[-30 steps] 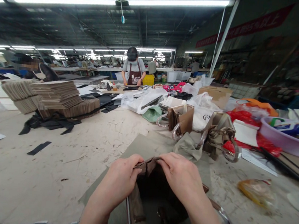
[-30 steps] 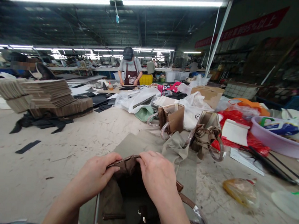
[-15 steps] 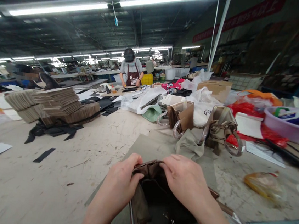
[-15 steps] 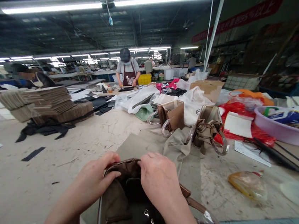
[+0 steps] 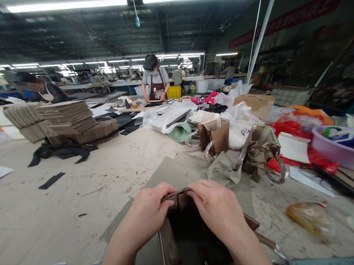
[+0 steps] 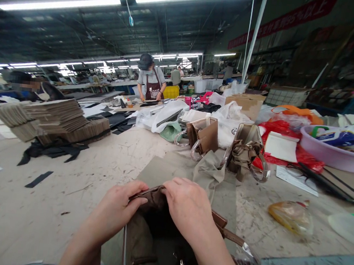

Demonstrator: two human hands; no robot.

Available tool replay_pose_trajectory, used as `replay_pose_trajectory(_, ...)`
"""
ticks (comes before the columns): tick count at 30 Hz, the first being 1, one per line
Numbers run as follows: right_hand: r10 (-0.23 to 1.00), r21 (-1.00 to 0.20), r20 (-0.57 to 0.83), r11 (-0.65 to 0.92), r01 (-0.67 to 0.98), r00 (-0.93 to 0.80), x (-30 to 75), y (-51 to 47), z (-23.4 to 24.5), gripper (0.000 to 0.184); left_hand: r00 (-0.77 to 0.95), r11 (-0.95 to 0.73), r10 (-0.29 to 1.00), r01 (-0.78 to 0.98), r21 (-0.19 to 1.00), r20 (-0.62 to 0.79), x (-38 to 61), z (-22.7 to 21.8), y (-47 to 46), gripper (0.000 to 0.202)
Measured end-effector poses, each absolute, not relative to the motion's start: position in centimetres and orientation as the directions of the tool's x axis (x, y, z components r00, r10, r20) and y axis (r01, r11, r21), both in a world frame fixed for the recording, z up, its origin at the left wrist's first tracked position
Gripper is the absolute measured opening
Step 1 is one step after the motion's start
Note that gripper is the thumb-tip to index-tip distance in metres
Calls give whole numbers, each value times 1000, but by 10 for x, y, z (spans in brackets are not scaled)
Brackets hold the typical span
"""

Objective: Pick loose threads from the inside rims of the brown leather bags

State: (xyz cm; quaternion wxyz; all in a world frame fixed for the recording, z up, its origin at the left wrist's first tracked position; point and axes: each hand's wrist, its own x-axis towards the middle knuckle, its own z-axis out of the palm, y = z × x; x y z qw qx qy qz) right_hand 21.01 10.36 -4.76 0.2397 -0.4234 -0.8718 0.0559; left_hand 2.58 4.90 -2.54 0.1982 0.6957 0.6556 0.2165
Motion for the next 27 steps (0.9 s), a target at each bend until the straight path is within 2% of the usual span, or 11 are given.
replay_pose_trajectory(7,789,-285,372,599,748,-490,205,105,-50,17,25,-56,998,836,545,64,26,-28,51,16)
replay_pose_trajectory(14,607,-361,565,791,494,-558,210,107,-54,17,9,-61,996,827,559,94,26,-33,55,14)
replay_pose_trajectory(19,587,-337,580,804,489,-565,203,107,-57,5,3,-66,994,808,585,108,27,-34,53,9)
replay_pose_trajectory(27,531,-326,608,845,425,-590,207,113,-57,18,-13,-110,982,776,621,189,33,-36,54,12)
